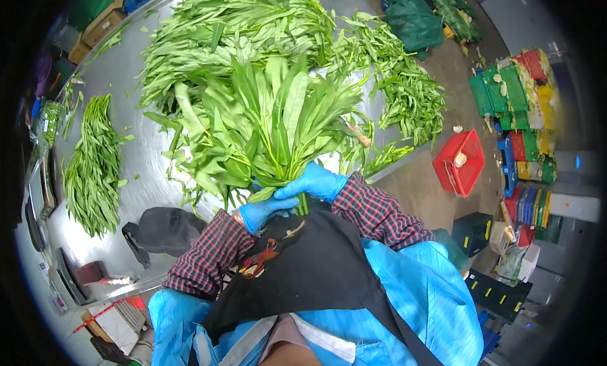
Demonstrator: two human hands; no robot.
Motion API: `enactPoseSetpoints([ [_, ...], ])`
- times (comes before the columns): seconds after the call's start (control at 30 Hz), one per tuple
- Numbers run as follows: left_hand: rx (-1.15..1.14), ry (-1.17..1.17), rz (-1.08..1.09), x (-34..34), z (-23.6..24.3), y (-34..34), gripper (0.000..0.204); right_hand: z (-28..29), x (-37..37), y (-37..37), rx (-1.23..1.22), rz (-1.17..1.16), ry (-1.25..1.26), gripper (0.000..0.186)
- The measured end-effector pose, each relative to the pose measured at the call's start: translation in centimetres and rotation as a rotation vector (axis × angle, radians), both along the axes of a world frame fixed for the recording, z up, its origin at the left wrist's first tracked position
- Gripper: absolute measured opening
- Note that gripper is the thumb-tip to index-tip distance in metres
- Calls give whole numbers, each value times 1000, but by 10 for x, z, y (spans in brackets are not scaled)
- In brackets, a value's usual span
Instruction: Sorting leafy greens into bunches on a processing table.
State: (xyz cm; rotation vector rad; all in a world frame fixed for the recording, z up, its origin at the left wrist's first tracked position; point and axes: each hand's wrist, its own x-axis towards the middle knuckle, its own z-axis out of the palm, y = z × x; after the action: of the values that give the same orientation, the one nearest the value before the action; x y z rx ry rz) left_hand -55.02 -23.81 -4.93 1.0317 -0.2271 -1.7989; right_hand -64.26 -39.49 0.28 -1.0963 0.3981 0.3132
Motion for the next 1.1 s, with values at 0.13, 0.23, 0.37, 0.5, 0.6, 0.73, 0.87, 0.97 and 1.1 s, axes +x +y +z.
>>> enactPoseSetpoints([
  [0.13, 40, 122, 71, -7, 9, -1, 14, 6, -4, 3, -60, -166, -96, 50],
  [0.23, -53, 7, 1, -3, -7, 16, 24, 49, -4, -10, -141, -255, -192, 41],
  [0.37, -3, -235, -43, -2, -22, 23, 29, 23, -1, -42, -292, -150, -207, 28],
  [0.5, -144, -368, -26, 6, -7, 15, 38, -2, -1, -55, -261, -145, 120, 30],
  [0.6, -33, -137, 120, 8, -7, 14, 46, 0, -13, -35, -266, -228, -134, 39],
  [0.73, -122, 273, 713, 34, -17, -7, 47, 10, -17, -18, -219, -181, -145, 39],
  [0.87, -372, -752, 551, 69, -25, 5, 42, 25, -32, 2, -173, -110, -160, 39],
  [0.97, -446, -1732, 445, 87, -34, 5, 32, 25, -36, 11, -156, -96, -152, 39],
  [1.1, -543, -419, 621, 99, -59, 15, 39, 31, -39, 15, -128, -101, -172, 39],
])
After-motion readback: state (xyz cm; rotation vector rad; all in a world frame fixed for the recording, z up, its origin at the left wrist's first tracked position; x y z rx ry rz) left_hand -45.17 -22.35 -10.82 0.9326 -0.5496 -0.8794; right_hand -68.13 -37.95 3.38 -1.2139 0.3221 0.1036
